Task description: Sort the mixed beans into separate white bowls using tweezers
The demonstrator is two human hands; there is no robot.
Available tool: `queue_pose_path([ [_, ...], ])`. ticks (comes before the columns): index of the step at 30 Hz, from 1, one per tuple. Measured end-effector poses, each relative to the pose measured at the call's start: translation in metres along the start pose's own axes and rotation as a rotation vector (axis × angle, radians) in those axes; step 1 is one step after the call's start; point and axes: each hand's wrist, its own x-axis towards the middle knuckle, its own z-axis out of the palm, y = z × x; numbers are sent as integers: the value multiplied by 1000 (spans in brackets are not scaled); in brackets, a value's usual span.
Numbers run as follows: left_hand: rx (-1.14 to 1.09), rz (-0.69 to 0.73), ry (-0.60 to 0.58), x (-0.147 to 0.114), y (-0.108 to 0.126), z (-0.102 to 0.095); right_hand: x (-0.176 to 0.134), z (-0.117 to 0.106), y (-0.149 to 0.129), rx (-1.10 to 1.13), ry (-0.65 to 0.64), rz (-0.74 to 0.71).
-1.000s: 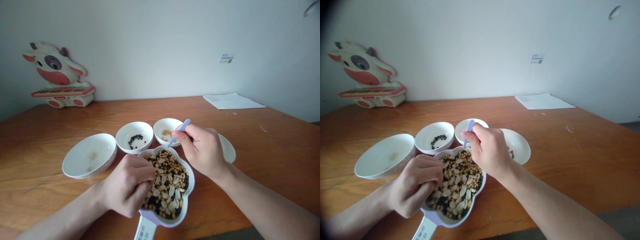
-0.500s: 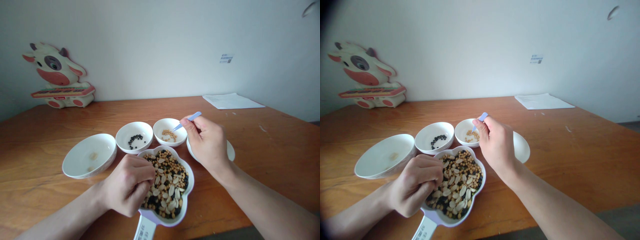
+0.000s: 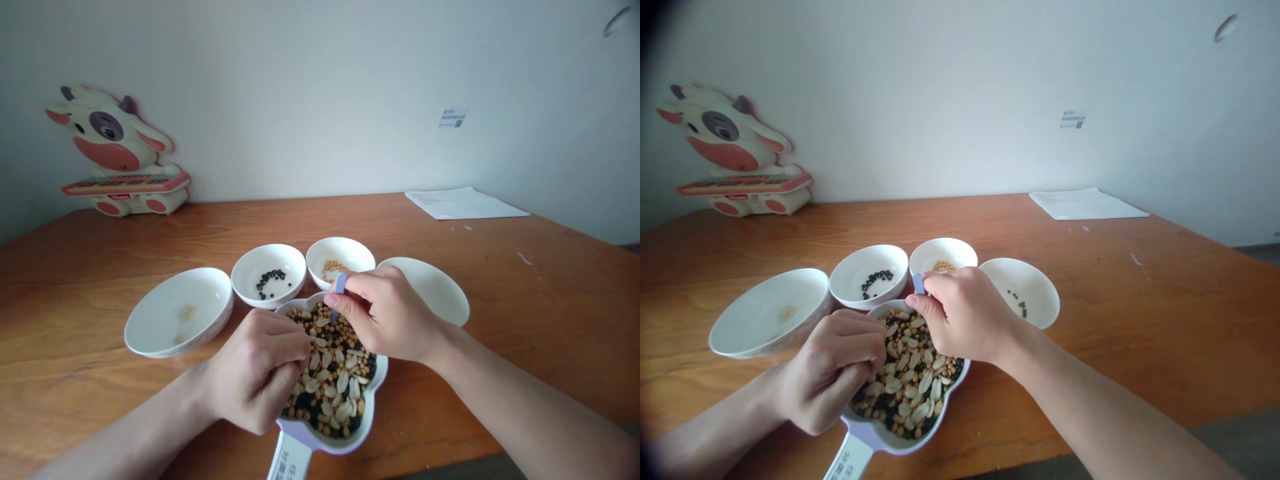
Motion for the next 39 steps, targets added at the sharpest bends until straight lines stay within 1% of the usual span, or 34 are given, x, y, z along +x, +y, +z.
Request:
queue_pose_path([
  [8, 2, -11, -9, 0, -2, 0, 2, 1, 0, 11, -49, 34],
  [14, 9, -8, -10, 0, -1, -1, 1, 0, -1, 26, -67, 17],
  [21, -8, -9, -6, -2, -1, 0, 1, 4, 1, 44, -106, 3],
  [28, -4, -3, -6, -2, -1, -1, 1, 5, 4, 35, -105, -25],
  [39, 0, 3, -9, -1, -1, 0, 1, 5, 3, 44, -67, -47],
])
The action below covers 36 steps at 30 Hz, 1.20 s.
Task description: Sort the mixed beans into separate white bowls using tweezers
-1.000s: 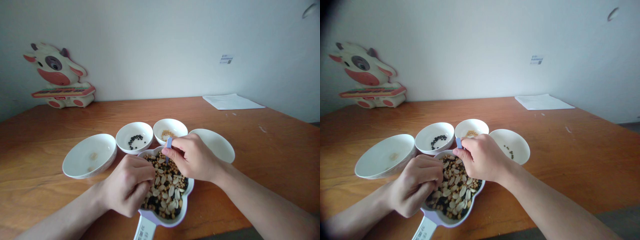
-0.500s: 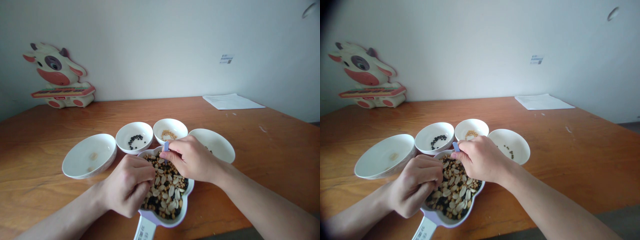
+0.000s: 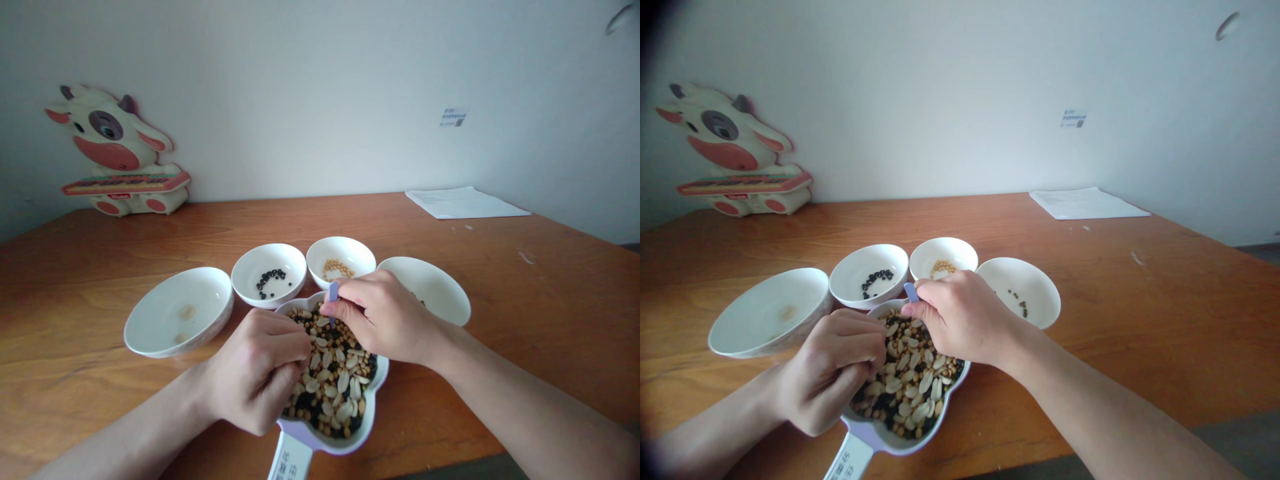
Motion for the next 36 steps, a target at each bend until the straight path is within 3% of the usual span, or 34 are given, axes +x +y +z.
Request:
queue_pose_path([
  [18, 0, 0, 6, 0, -1, 1, -1, 0, -1, -21, -47, 27],
  [36, 13, 16, 11, 1, 0, 1, -1, -3, -4, 0, 47, 38],
])
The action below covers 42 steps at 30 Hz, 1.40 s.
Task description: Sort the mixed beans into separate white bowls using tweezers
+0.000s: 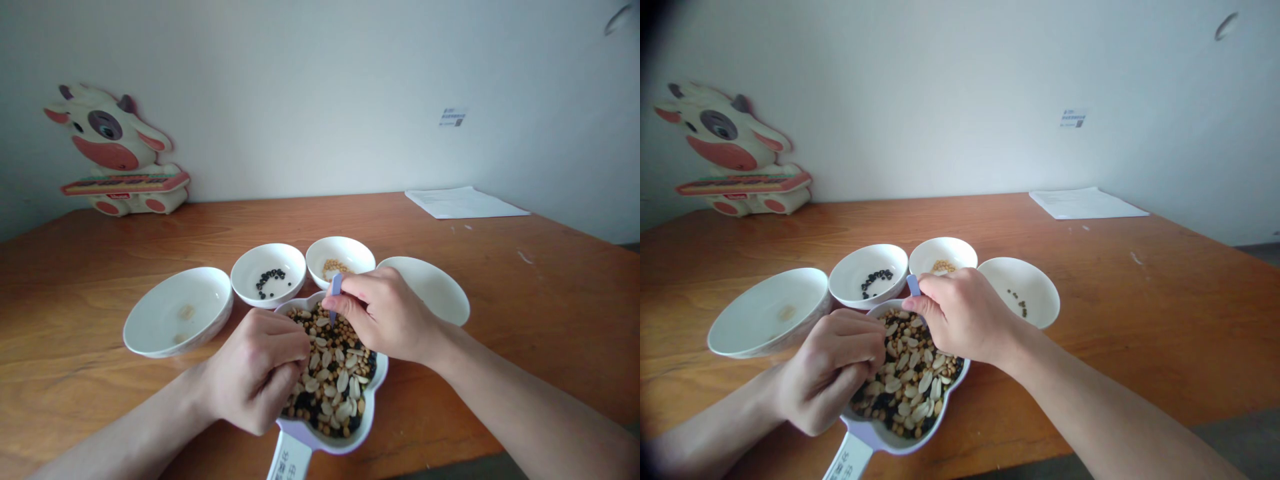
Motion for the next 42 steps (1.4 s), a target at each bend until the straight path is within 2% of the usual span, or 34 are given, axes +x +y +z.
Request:
queue_pose_path([
  [3, -11, -1, -2, 0, 0, 0, 0, -3, -1, -36, 109, 31],
  [8, -24, -8, -7, 0, 0, -1, 2, -9, 1, -143, 395, 160],
  [13, -20, -3, -13, 1, 0, -1, 3, -10, 7, -181, 489, 247],
  [23, -24, -2, -18, 0, 1, -1, 3, -7, 12, -194, 490, 317],
  [42, -4, 7, -19, 1, 2, -2, 3, -5, 13, -208, 464, 318],
])
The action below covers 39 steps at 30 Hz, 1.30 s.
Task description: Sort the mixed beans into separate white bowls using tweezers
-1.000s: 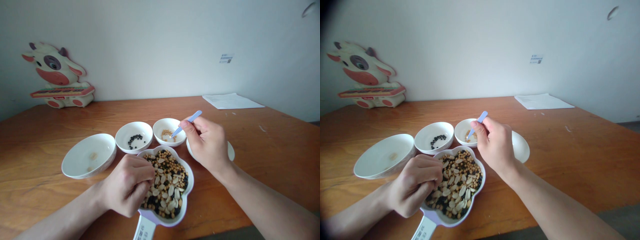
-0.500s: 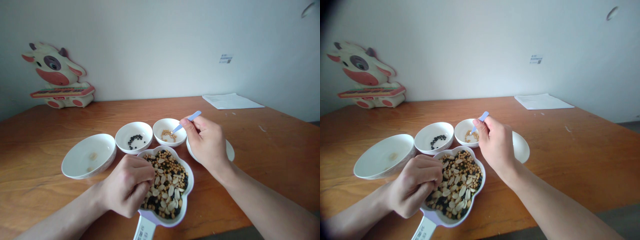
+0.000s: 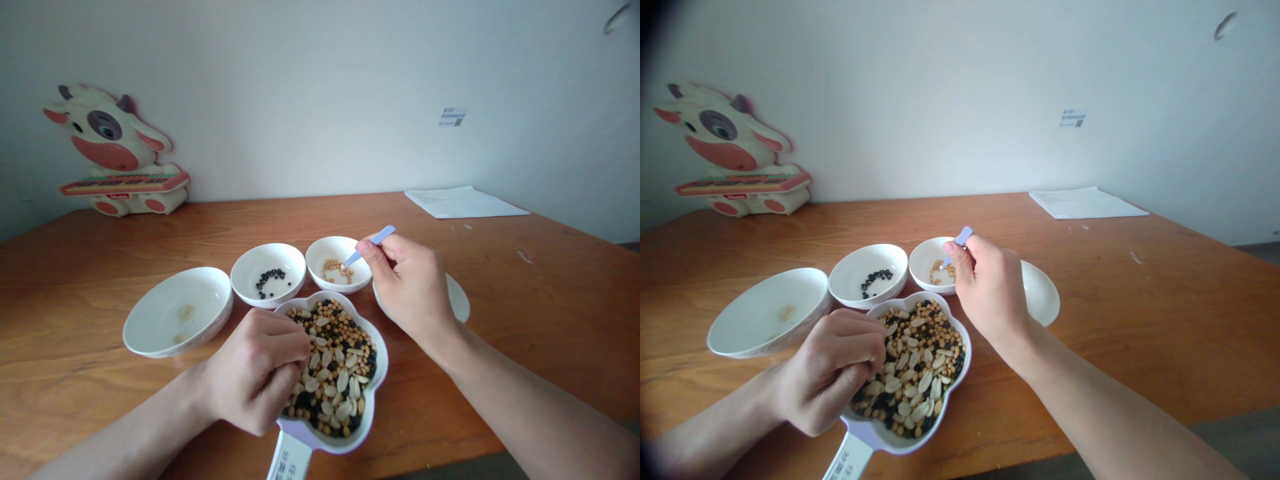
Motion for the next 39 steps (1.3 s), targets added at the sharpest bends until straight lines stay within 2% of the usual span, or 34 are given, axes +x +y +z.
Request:
queue_pose_path([
  [9, 6, -2, -9, 1, 0, 1, 1, 1, -1, -14, -28, -1],
  [14, 11, 0, -10, 1, 0, 1, -1, -4, -6, 61, -16, -93],
  [17, 15, 10, -3, 0, -1, 1, -2, -6, -10, 169, -131, -211],
  [20, 20, 3, 3, -2, -1, 2, -4, -6, -11, 226, -342, -300],
  [23, 22, -10, 2, -3, -2, 2, -6, -2, -11, 179, -517, -313],
  [25, 20, -15, -5, -3, -2, 2, -7, -1, -10, 143, -577, -302],
  [33, 34, -11, 2, -3, -3, 3, -6, -3, -11, 157, -570, -261],
  [39, 34, -12, -1, -3, -1, 2, -6, -3, -10, 189, -563, -282],
])
